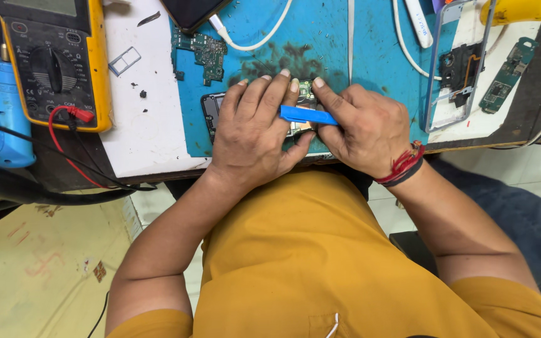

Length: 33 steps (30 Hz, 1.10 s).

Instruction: The person disassembles a smartphone, separating the back cover and screen from the frame, then handles the internal battery and chassis. They power on a phone to check the display, then use a soldering iron to work on the exposed motherboard on the workbench.

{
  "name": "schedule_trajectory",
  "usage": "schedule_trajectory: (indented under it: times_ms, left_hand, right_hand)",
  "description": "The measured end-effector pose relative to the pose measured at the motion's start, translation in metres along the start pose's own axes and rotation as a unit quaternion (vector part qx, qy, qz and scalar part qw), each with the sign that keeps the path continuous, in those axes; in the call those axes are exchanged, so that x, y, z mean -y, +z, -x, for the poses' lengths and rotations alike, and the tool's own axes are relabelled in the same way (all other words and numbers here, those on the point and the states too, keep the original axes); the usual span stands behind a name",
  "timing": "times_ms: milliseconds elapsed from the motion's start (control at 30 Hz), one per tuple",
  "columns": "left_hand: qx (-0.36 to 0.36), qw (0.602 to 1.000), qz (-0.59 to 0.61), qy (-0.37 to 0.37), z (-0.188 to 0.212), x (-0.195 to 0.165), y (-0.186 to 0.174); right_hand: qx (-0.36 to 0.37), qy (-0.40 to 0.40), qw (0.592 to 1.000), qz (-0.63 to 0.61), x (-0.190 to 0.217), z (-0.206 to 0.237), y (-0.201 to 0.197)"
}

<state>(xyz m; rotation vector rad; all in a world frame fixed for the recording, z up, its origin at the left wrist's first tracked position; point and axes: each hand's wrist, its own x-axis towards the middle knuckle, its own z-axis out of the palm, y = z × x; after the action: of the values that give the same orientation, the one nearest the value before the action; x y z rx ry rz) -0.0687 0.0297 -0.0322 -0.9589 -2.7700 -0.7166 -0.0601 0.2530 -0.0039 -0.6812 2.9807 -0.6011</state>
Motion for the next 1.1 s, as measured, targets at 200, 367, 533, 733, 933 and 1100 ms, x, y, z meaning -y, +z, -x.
schedule_trajectory:
  times_ms: [200,367,533,733,933,1100]
  left_hand:
    - [-0.006,1.000,-0.004,-0.010,0.000,-0.002,0.001]
    - [-0.012,1.000,-0.016,-0.008,0.004,-0.001,0.005]
    - [-0.055,0.997,-0.040,0.033,0.008,-0.003,0.012]
    - [-0.027,0.999,-0.022,0.034,0.010,0.001,0.011]
    - [-0.031,0.998,-0.038,0.035,0.011,-0.005,0.007]
    - [-0.047,0.999,0.006,-0.009,0.017,-0.007,0.001]
  right_hand:
    - [-0.047,-0.005,0.999,-0.012,-0.005,0.002,0.009]
    - [-0.076,-0.048,0.995,-0.040,-0.011,0.004,0.011]
    - [-0.054,-0.102,0.993,-0.027,-0.013,0.003,0.008]
    - [-0.042,-0.086,0.995,-0.041,-0.007,0.001,0.006]
    - [-0.124,-0.024,0.975,-0.184,-0.019,0.012,0.008]
    - [-0.272,0.108,0.871,-0.396,-0.028,0.025,0.029]
